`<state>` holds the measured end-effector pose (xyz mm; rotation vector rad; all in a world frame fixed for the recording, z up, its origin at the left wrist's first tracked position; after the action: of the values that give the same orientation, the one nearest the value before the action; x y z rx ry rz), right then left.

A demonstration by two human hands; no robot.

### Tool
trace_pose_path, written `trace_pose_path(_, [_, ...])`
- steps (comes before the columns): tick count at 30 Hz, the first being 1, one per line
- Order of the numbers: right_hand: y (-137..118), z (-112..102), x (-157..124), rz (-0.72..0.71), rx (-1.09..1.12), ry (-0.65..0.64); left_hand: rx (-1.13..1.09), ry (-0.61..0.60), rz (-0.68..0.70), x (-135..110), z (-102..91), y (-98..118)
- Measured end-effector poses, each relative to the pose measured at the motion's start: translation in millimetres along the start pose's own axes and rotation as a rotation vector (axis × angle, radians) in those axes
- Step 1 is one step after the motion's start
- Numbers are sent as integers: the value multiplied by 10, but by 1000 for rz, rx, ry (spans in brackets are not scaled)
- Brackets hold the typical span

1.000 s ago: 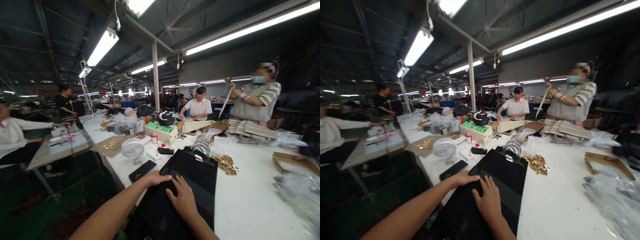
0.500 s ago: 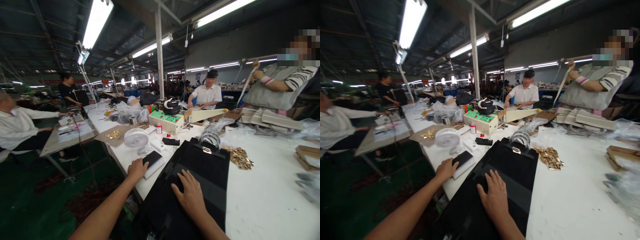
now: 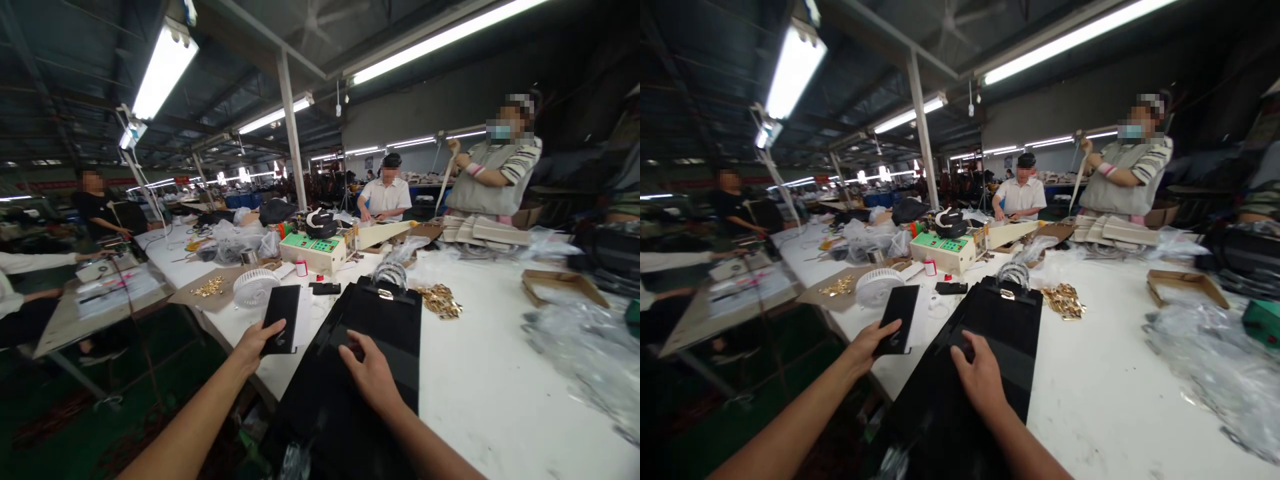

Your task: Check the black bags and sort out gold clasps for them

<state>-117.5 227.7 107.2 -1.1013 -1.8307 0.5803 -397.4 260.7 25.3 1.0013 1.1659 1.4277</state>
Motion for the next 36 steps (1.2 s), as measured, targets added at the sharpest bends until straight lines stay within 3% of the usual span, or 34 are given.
trace_pose_path(3, [-273,-117,-251,182,440,-88,-101,-171,86,-588,601,407])
trace_pose_path(5, [-501,-301,-489,191,680,-114,-147,-333,59,-1021,1172,542])
trace_pose_path(8, [-552,-881,-922,204,777,61,-127,-470,-18,-1625,1983,558])
trace_pose_path(10, [-428,-1368,-1273,237,746,225,-87,-518,33,-1973,2443,551])
trace_pose_path(14, [-181,-2275,-2010,217,623,447,262,-496,290,-2555,3169,347])
trace_pose_path(16, [-64,-2570,-2333,215,595,483,468,-486,401,-2821,3492,106])
trace_pose_path(18, [77,-2736,-2601,270,577,470,498,-539,421,-3044,3783,-195])
trace_pose_path(22, [279,-2920,-2943,381,440,414,317,-679,281,-3290,4148,-693])
trace_pose_path(27, [284,-3080,-3010,379,157,373,64,-778,209,-3410,4306,-828])
trace_pose_path(32, [255,-3144,-3000,358,48,373,151,-642,86,-3328,4258,-917])
trace_pose_path(34, [292,-3185,-3002,353,99,385,198,-556,138,-3242,4191,-868])
trace_pose_path(36, [365,-3248,-2992,368,123,378,314,-463,275,-3134,4104,-778])
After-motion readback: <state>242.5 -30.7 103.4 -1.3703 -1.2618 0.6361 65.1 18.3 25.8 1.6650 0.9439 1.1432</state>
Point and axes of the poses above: each hand's wrist, its own x-axis towards the middle knuckle, its own z-axis out of the palm, y = z × x, the point moved 9 cm from there along x, towards the middle knuckle, and after that the axes turned 8 degrees about x, right-handed, at the moved point
